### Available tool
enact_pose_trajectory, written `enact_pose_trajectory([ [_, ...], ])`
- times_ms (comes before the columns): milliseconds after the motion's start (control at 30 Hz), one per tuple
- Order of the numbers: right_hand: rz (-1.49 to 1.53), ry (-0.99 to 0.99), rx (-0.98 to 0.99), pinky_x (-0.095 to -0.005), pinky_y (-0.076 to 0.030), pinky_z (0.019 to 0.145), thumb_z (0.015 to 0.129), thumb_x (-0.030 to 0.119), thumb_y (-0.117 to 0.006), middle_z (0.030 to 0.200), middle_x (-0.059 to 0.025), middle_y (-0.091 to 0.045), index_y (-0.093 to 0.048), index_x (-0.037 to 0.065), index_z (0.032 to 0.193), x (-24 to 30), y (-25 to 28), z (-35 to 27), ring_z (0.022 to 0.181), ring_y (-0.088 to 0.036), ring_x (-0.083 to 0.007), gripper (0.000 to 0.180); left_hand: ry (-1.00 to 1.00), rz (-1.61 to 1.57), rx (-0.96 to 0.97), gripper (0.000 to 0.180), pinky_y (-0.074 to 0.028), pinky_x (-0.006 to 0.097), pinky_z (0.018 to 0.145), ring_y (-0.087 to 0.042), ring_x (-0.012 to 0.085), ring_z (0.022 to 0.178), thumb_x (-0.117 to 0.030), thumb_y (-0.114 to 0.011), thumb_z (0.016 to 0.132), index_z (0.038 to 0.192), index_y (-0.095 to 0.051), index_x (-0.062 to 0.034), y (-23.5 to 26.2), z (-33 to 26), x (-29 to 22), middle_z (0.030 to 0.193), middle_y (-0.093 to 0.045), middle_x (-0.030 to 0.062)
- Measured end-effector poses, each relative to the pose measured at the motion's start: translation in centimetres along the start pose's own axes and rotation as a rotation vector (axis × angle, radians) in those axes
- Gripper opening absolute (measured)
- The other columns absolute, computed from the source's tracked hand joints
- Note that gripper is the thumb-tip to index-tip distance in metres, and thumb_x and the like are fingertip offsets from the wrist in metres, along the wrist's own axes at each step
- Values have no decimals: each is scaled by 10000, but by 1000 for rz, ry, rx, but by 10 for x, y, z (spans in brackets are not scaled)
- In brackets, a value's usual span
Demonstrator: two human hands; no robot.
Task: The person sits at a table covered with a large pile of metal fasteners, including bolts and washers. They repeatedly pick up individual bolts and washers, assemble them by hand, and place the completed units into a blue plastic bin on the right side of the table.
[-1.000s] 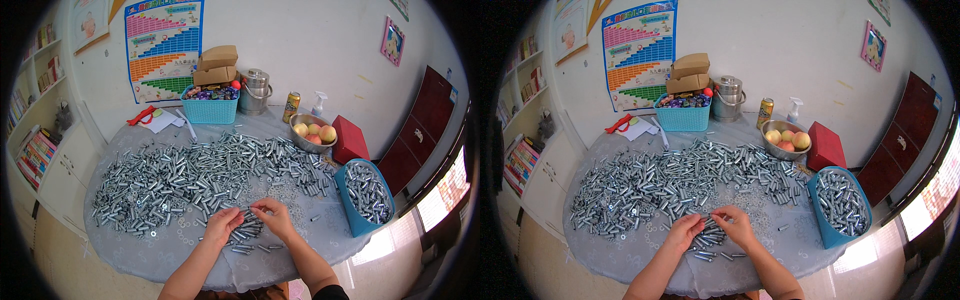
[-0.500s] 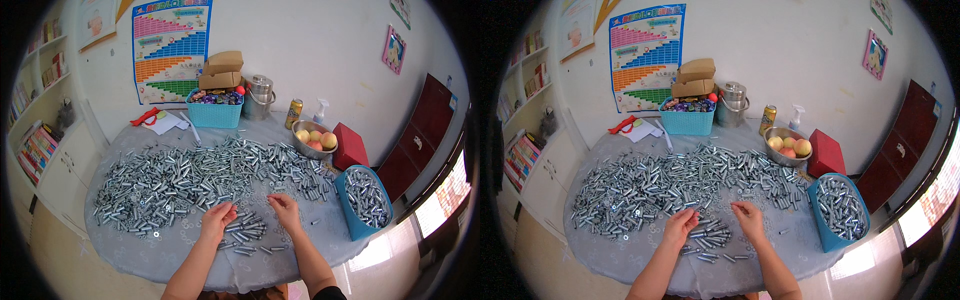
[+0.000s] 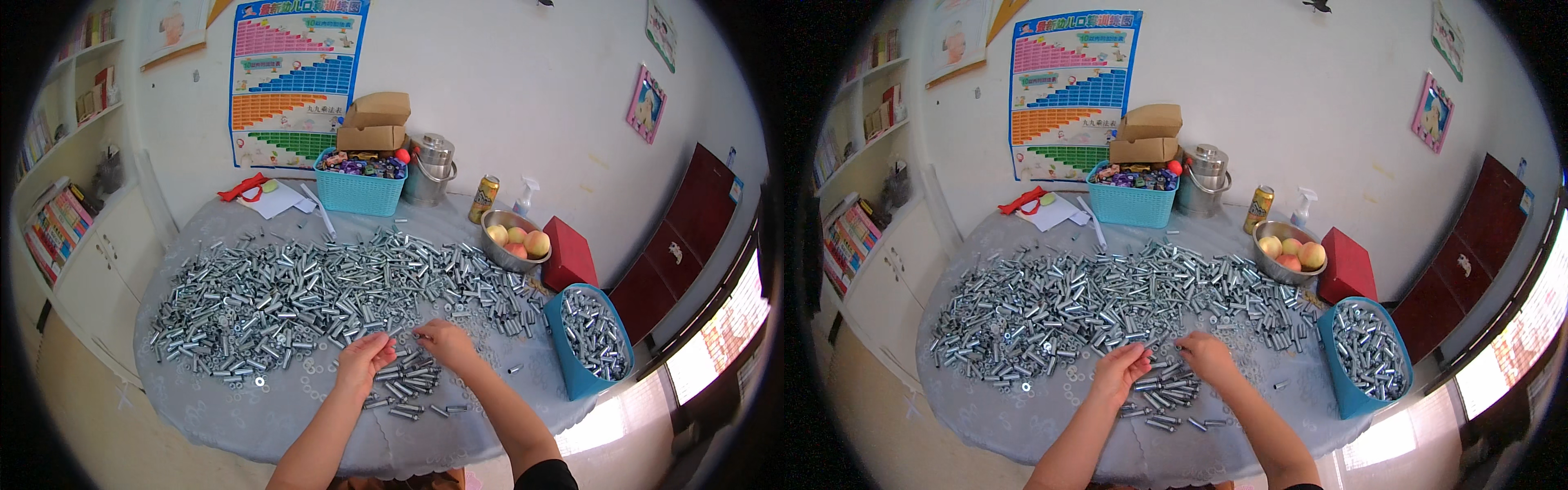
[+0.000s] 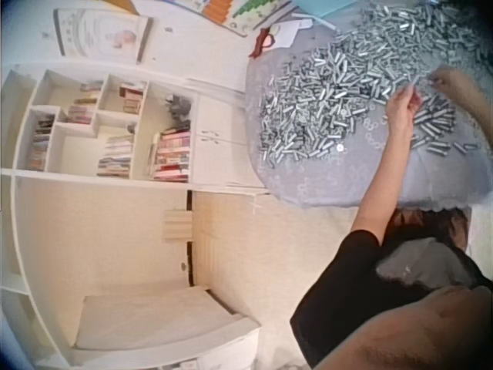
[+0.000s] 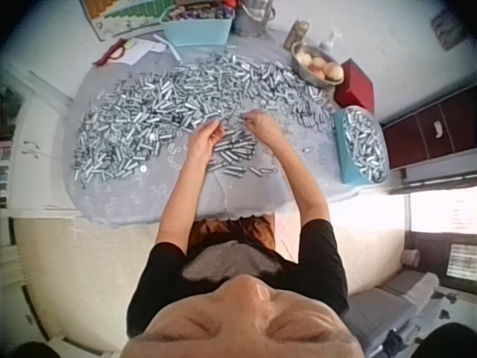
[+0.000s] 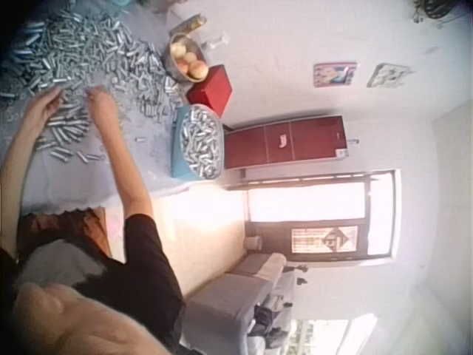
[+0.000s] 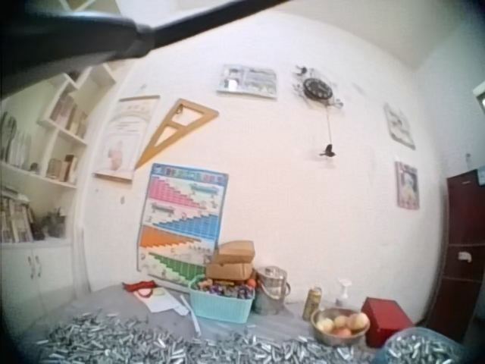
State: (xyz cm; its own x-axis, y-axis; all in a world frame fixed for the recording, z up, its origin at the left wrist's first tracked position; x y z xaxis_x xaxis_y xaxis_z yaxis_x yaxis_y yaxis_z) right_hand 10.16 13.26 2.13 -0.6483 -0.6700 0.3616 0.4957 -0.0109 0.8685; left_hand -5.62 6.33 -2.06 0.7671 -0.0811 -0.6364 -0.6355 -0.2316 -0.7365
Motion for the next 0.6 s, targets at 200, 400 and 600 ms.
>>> enact_pose_trajectory([
  [200, 55, -182, 8, -319, -477, 663, 760, 166, -656, 876, -57, -618, -655, 99, 933, -11, -2, -2, 753, -599, -204, 186, 16, -6, 3, 180, -541, 293, 672, -623, 161, 689, -88, -651, 807, 941, -607, 23, 4, 4, 4, 869, -646, 127],
  [400, 895, -306, -177, -232, -455, 703, 769, 15, -663, 917, -7, -618, -643, 37, 935, -19, 6, -20, 785, -554, -74, 169, 9, 139, 1, 187, -541, 277, 655, -622, 152, 670, -101, -635, 819, 950, -607, 30, -2, -1, 5, 862, -648, 134],
  [600, 858, -183, -195, -234, -450, 738, 752, 11, -674, 897, -13, -619, -650, 53, 968, 8, 17, -24, 790, -555, -103, 222, 42, 266, -17, 182, -544, 269, 609, -620, 153, 640, -95, -629, 822, 939, -612, 43, -4, -3, 7, 835, -648, 134],
])
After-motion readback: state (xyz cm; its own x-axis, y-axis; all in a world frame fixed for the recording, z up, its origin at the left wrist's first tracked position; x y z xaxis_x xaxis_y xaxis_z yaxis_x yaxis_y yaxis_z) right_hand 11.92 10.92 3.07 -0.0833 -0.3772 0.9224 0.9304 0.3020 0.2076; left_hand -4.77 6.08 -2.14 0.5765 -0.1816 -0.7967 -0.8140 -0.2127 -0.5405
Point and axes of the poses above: each hand's wrist, its own z-axis towards the middle knuckle, its own y-axis out of the back of the hand, x = y × z, the point moved 6 cm from there along z, towards the middle knuckle
